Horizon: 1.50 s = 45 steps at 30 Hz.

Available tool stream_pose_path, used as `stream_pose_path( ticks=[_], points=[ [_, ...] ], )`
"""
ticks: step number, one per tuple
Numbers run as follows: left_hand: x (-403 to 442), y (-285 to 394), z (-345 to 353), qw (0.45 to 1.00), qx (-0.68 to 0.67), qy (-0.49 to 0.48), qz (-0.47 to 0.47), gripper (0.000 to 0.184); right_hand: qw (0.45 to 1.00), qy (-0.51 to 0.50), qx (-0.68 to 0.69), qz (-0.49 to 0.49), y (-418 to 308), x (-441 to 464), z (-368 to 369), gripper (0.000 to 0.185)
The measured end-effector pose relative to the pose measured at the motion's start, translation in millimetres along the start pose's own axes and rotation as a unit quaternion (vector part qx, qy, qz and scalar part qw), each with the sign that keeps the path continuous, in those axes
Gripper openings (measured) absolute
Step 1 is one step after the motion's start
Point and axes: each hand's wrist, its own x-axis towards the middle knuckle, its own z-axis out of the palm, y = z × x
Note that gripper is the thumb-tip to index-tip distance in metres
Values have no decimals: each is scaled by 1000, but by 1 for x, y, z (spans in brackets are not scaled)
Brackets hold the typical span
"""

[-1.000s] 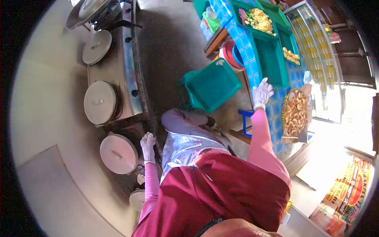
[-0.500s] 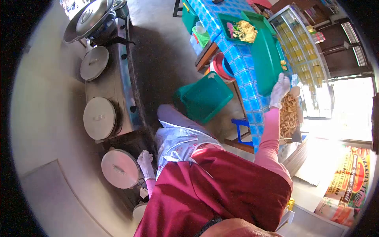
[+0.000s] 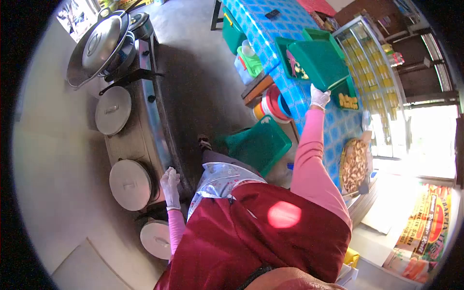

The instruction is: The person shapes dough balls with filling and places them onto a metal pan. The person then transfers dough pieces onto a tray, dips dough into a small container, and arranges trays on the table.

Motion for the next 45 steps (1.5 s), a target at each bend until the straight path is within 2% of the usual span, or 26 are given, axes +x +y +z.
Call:
stream_pose_path(
  ticks=[1,3,5,7,8,10,12,13,15,16,23,24,26,28,30,31,32,33,35,36,37,39,40,41,44,45],
  points=[
    [11,15,6,1000,20,3,-1,42,990,3,-140,17,-31,-10,13,53],
    [36,31,11,1000,14,-24,-8,36,906,-5,-420,51,-97,-31,37,54],
    [53,55,24,999,25,-20,0,34,917,5,-388,89,-89,-29,66,53],
    [63,69,33,999,36,1,4,33,866,-18,-499,-12,-87,-35,78,53],
    [65,76,35,999,37,6,-5,32,909,-5,-415,-30,-47,-34,79,47],
    [70,76,38,999,17,14,-24,29,872,-71,-484,-28,-31,-39,72,46],
    [80,62,34,999,-23,17,-42,25,884,-169,-422,-110,-22,-31,62,39],
    [85,60,37,998,-32,30,-50,24,829,-123,-538,-92,-53,-41,59,40],
    [87,52,37,994,-48,65,-70,21,754,-199,-620,-89,-67,-47,49,46],
    [93,46,31,995,-52,48,-73,22,739,-217,-632,-87,-73,-49,51,43],
    [149,91,53,996,-13,45,-80,35,774,-264,-576,-18,-83,-73,36,25],
    [159,105,63,995,15,66,-80,39,782,-242,-573,-44,-84,-76,38,25],
    [190,124,70,995,14,44,-91,43,888,36,-458,-20,-98,-89,63,26],
    [227,125,76,994,-23,54,-95,47,919,82,-381,-65,-174,-101,115,27],
    [256,146,82,996,11,42,-77,49,904,-112,-370,-182,-263,-109,163,27],
    [269,159,84,997,29,35,-69,50,874,-303,-371,-80,-262,-112,189,24],
    [281,169,88,997,19,36,-63,52,850,-342,-307,-256,-221,-130,210,20],
    [293,177,94,998,5,40,-57,53,859,-415,-204,-220,-236,-142,248,18],
    [312,187,106,997,-11,57,-53,54,778,-558,-239,-163,-190,-168,305,16],
    [323,190,112,996,-15,75,-52,55,795,-564,-195,-107,-157,-188,329,15],
    [327,191,115,993,-21,100,-51,56,785,-592,-171,56,-127,-203,348,15],
    [317,206,120,991,-22,119,-61,48,679,-620,-145,365,-65,-212,394,15],
    [305,208,121,988,-26,136,-65,45,689,-719,-87,-37,-30,-207,410,11],
    [288,197,118,982,-29,179,-62,42,590,-683,29,-429,15,-200,420,12],
    [245,122,113,939,-38,339,-51,30,550,-653,90,-513,27,-184,439,18],
    [209,134,118,928,-64,361,-71,26,540,-751,32,-378,13,-182,445,18]
  ],
)
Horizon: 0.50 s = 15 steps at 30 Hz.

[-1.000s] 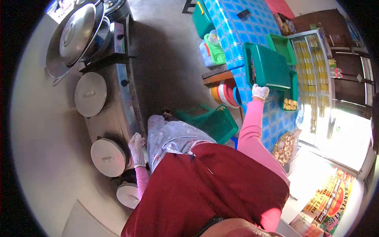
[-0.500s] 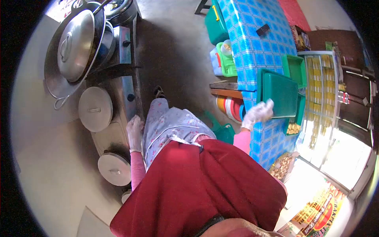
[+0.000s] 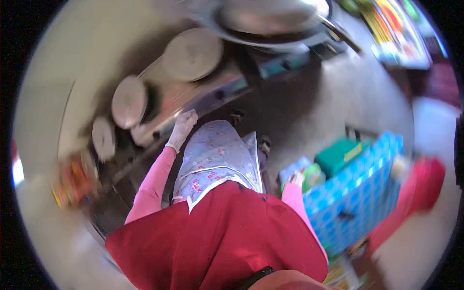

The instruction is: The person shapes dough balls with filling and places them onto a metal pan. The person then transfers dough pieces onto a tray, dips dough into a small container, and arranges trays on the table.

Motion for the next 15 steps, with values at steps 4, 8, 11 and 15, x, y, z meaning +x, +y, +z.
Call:
stream_pose_path(
  ticks=[4,8,11,15],
  points=[
    [-88,-32,-36,964,-83,230,-100,25,958,-188,126,174,-19,95,24,18],
    [-118,-145,-21,957,-47,233,-168,14,950,-292,75,81,-27,192,81,18],
    [-131,-215,-15,822,544,46,-159,17,945,-322,43,19,-36,236,118,18],
    [-161,-246,11,820,531,18,-215,19,942,-334,5,-32,-45,272,167,18]
  ],
)
